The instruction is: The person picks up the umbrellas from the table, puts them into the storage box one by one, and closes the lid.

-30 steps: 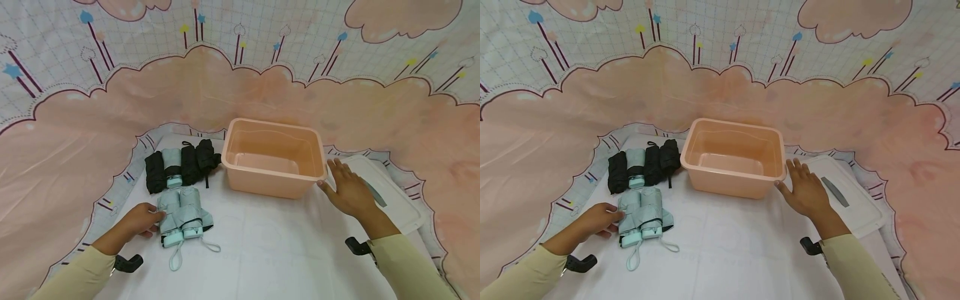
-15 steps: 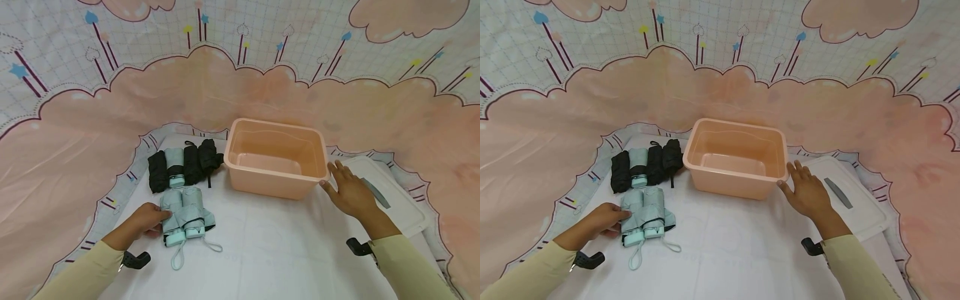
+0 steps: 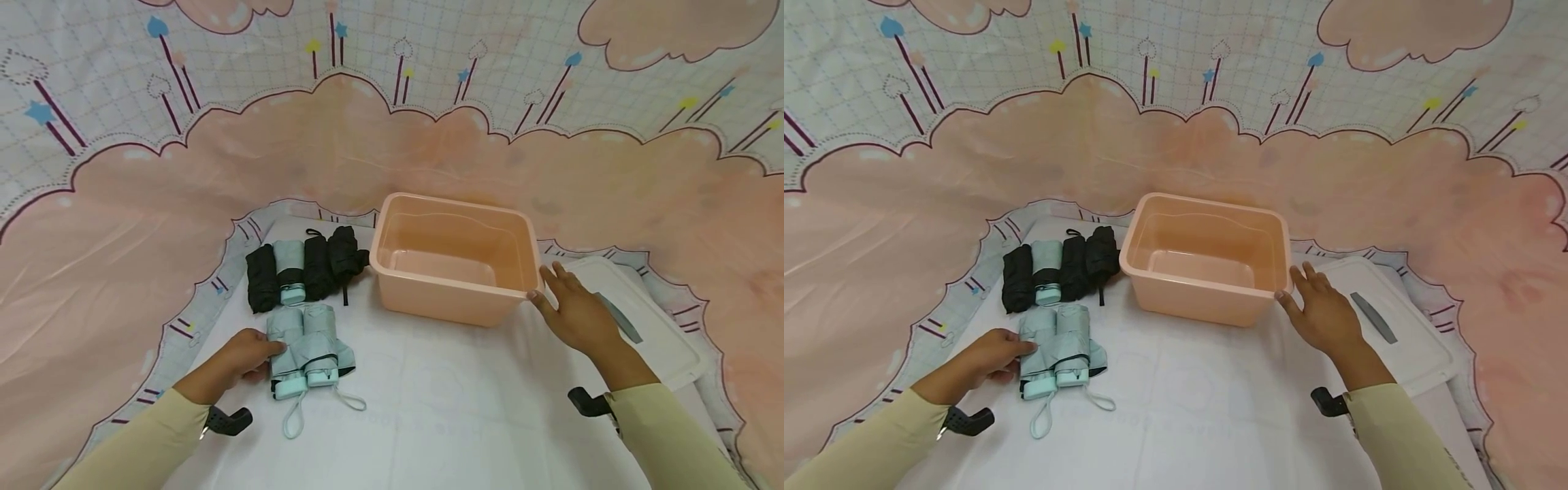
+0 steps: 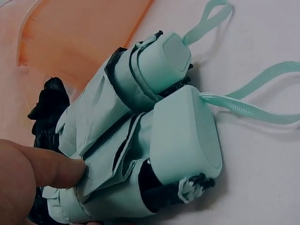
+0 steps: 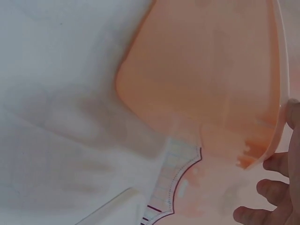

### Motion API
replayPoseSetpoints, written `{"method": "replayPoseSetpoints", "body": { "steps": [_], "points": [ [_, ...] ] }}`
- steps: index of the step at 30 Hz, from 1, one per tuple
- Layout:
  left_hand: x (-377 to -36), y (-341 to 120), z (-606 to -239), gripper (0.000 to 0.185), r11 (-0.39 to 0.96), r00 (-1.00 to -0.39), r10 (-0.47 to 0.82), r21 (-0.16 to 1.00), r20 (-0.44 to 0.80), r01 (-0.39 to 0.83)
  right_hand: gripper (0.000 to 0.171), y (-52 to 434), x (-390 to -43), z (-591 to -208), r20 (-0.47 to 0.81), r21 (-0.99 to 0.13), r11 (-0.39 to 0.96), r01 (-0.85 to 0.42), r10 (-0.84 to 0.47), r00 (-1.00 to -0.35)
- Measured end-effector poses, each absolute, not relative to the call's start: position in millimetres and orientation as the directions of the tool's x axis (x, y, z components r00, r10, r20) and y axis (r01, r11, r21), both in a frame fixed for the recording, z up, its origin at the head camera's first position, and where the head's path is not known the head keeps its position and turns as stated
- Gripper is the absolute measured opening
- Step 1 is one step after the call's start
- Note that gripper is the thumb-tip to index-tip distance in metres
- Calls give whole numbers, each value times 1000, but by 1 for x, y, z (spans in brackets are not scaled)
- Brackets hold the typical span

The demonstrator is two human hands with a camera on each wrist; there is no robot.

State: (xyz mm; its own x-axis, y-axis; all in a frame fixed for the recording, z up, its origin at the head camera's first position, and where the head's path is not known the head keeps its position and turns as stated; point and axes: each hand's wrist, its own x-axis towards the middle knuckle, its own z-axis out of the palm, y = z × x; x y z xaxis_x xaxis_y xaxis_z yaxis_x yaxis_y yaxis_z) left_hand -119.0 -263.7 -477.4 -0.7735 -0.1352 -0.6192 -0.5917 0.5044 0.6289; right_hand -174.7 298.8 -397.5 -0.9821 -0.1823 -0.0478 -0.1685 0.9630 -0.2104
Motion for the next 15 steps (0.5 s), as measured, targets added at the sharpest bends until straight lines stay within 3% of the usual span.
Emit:
{"method": "replayPoseSetpoints", "body": {
  "steps": [8,15],
  "points": [
    [-124,-259,-474,46,475,-787,-108,664,-608,-578,86,301,-176,-395,-90,-232,962,-141,-166,-982],
    [-126,-262,-477,67,410,-786,-45,706,-617,-577,87,301,-176,-395,-96,-242,961,-131,-158,-983]
  ]
}}
